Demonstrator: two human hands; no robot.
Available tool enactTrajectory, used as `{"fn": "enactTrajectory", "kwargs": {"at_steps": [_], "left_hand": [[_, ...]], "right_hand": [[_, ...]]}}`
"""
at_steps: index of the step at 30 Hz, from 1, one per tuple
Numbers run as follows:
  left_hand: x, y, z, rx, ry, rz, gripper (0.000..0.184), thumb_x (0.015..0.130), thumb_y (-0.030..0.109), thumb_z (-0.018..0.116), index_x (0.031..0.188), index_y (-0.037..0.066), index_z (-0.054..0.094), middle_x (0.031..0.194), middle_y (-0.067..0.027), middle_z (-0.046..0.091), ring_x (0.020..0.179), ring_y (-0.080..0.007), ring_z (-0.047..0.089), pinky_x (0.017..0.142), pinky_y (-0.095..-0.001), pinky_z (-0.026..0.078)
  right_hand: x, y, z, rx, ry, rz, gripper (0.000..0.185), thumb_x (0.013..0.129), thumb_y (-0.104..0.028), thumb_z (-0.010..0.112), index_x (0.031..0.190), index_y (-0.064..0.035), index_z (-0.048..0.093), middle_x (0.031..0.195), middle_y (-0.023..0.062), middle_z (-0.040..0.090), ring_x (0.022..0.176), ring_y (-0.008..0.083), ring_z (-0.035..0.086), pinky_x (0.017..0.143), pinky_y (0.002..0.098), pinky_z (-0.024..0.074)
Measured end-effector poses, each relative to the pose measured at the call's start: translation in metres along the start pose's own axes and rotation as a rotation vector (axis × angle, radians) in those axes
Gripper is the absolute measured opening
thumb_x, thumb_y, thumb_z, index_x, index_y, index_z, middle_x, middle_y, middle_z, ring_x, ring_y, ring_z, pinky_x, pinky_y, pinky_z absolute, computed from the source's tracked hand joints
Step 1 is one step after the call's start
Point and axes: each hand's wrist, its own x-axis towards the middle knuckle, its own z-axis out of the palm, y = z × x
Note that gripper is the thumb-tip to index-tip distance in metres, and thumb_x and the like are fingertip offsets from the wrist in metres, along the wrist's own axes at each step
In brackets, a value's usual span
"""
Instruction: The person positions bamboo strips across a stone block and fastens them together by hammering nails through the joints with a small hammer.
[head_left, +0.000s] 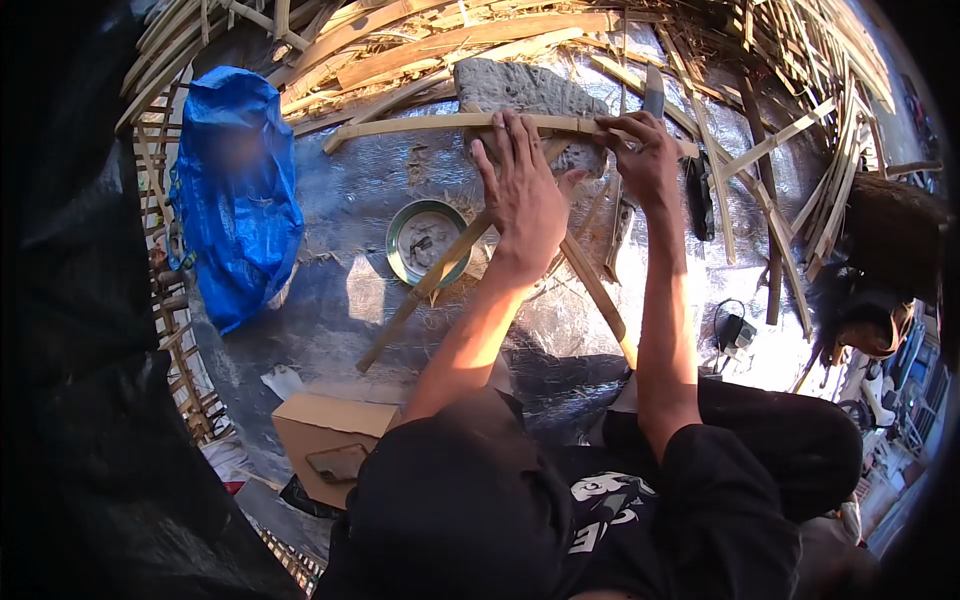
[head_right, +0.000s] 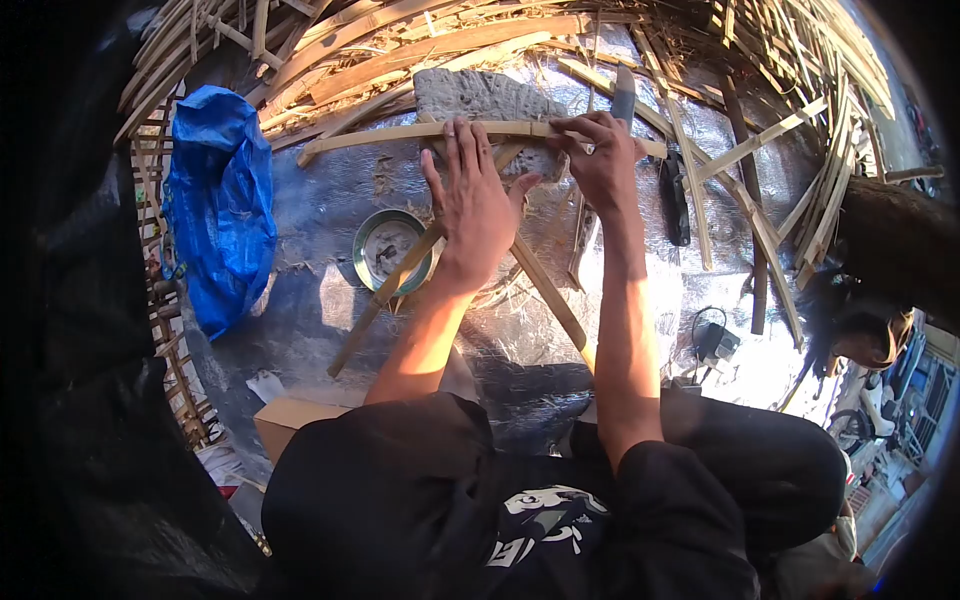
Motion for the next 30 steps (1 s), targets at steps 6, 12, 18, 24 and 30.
{"fn": "enactTrajectory", "kwargs": {"at_steps": [6, 12, 18, 24, 30], "left_hand": [[-0.001, 0.001, 0.005, 0.053, -0.002, 0.004, 0.095, 0.099, 0.064, 0.050, 0.158, -0.008, 0.028, 0.167, -0.0241, 0.026, 0.158, -0.0335, 0.019, 0.128, -0.0529, 0.009], [-0.005, -0.003, 0.002, -0.027, 0.024, 0.018, 0.094, 0.099, 0.062, 0.052, 0.157, -0.008, 0.030, 0.167, -0.0252, 0.027, 0.159, -0.0337, 0.017, 0.128, -0.0532, 0.010], [-0.004, -0.002, -0.003, -0.038, -0.031, 0.018, 0.092, 0.098, 0.054, 0.058, 0.160, -0.006, 0.026, 0.170, -0.0227, 0.018, 0.160, -0.0341, 0.012, 0.127, -0.0543, 0.016], [-0.005, -0.002, -0.002, -0.031, -0.043, 0.038, 0.094, 0.098, 0.051, 0.061, 0.161, -0.007, 0.020, 0.170, -0.0240, 0.016, 0.159, -0.0362, 0.011, 0.125, -0.0547, 0.020], [-0.005, 0.000, 0.002, -0.072, -0.006, 0.033, 0.097, 0.098, 0.047, 0.062, 0.158, -0.013, 0.015, 0.168, -0.0308, 0.012, 0.158, -0.0428, 0.012, 0.125, -0.0561, 0.021]], "right_hand": [[0.002, -0.003, -0.003, -0.019, -0.019, 0.020, 0.024, 0.085, -0.019, 0.080, 0.110, -0.0222, 0.082, 0.109, 0.0030, 0.071, 0.111, 0.0261, 0.059, 0.102, 0.0404, 0.0366], [0.002, -0.036, 0.001, -0.107, -0.024, -0.144, 0.029, 0.084, -0.023, 0.080, 0.113, -0.0228, 0.080, 0.114, 0.0010, 0.072, 0.111, 0.0223, 0.059, 0.101, 0.0396, 0.0303], [0.001, -0.016, 0.037, 0.023, 0.073, -0.149, 0.023, 0.082, -0.019, 0.080, 0.105, -0.0189, 0.082, 0.103, 0.0005, 0.069, 0.106, 0.0212, 0.061, 0.099, 0.0393, 0.0335], [0.001, -0.019, 0.036, 0.079, 0.096, -0.139, 0.019, 0.082, -0.018, 0.080, 0.101, -0.0183, 0.082, 0.101, 0.0010, 0.069, 0.104, 0.0215, 0.060, 0.097, 0.0393, 0.0343], [-0.004, -0.017, 0.039, 0.042, 0.099, -0.119, 0.018, 0.083, -0.022, 0.080, 0.101, -0.0193, 0.083, 0.101, 0.0008, 0.069, 0.105, 0.0212, 0.060, 0.096, 0.0403, 0.0338]]}}
